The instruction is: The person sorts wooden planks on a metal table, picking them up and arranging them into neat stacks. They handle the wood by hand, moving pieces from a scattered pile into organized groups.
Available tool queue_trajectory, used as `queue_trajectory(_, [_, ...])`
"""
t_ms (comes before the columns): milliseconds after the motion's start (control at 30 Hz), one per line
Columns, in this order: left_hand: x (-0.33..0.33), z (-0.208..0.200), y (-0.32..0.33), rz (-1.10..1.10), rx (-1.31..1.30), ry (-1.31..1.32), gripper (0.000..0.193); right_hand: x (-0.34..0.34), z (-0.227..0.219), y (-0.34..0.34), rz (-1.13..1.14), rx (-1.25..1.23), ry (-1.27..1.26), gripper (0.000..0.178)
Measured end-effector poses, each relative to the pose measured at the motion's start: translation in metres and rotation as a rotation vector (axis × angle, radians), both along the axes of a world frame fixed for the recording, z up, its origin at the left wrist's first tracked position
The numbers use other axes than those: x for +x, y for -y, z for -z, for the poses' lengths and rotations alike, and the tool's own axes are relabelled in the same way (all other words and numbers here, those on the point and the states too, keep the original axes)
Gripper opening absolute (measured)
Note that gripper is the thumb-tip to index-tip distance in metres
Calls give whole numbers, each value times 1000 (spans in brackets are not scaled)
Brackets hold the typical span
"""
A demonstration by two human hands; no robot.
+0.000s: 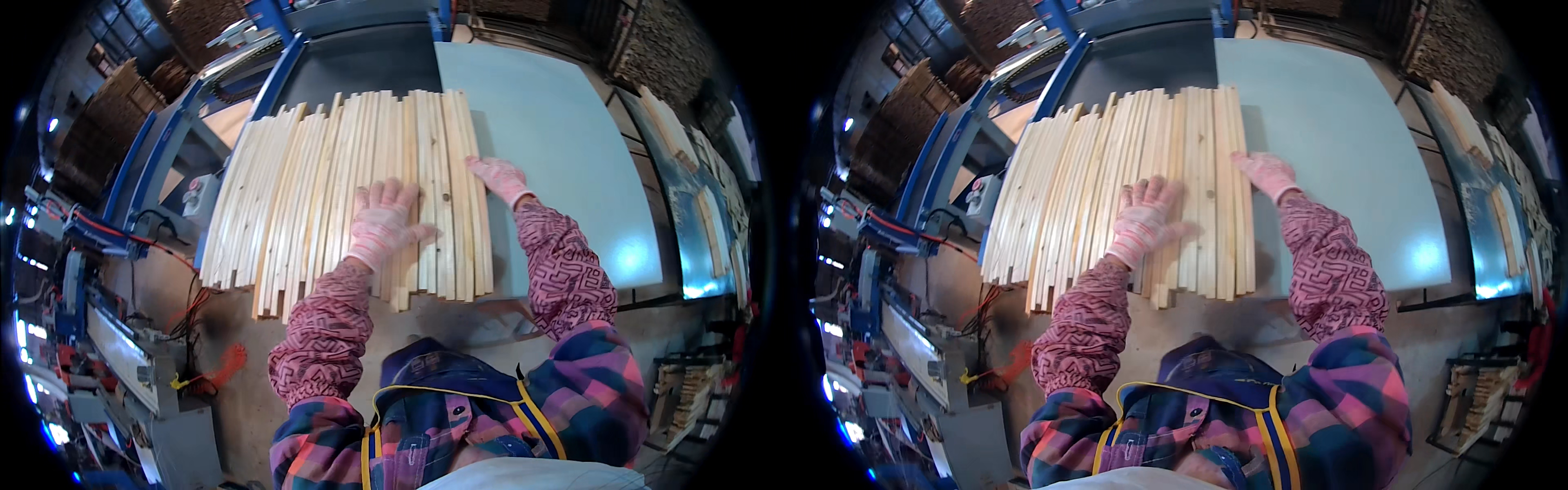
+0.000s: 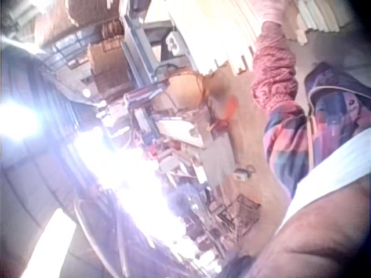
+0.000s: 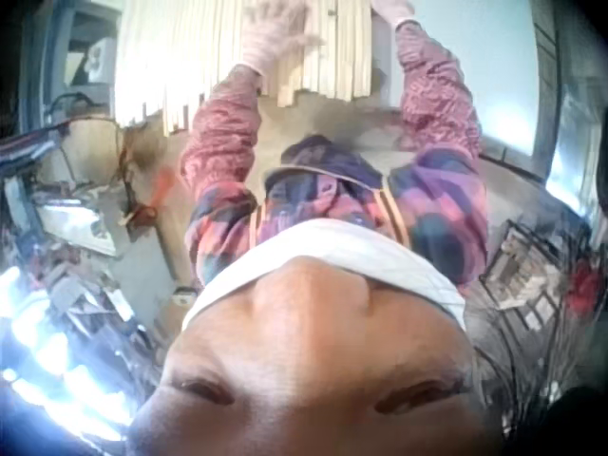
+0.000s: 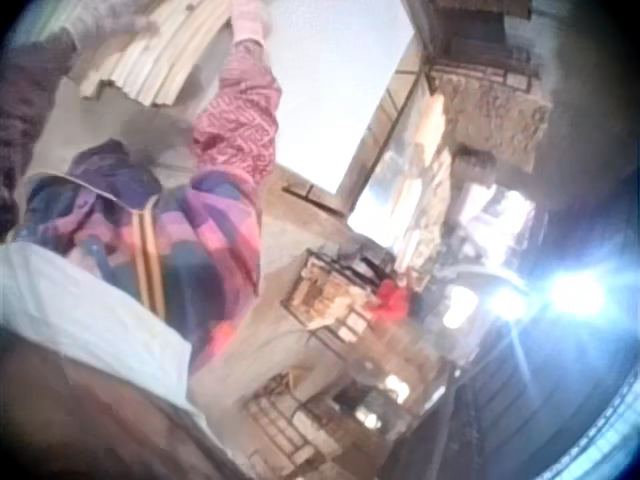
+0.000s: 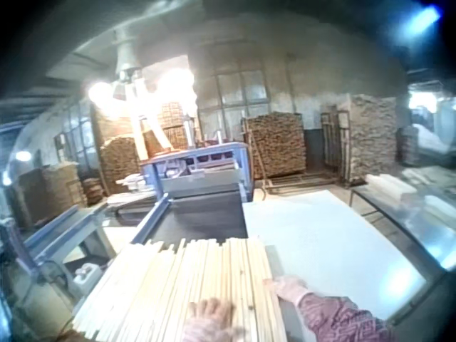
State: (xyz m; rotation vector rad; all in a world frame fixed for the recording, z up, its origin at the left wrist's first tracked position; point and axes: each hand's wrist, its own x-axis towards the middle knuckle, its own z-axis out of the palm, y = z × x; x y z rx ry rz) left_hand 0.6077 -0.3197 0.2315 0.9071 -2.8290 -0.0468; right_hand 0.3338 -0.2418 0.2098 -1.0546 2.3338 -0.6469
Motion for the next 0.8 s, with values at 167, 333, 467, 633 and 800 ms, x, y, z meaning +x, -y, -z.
queue_trajectory(167, [63,-21,32,-7,36,-60,85,141,-63,66,20,90,-329,98])
queue_trajectory(333, [13,-16,-9,-29,51,21,83,47,-18,2,88,79,27,108])
queue_trajectory(467, [35,-19,5,-37,253,-154,80,2,58,-26,95,-467,375,104])
queue_trajectory(633, [158,-22,21,-254,272,-342,70,-38,81,-113,243,-729,664,86])
queue_trajectory(800, [328,-33,54,-777,55,-435,67,-10,24,-161,318,-647,722,81])
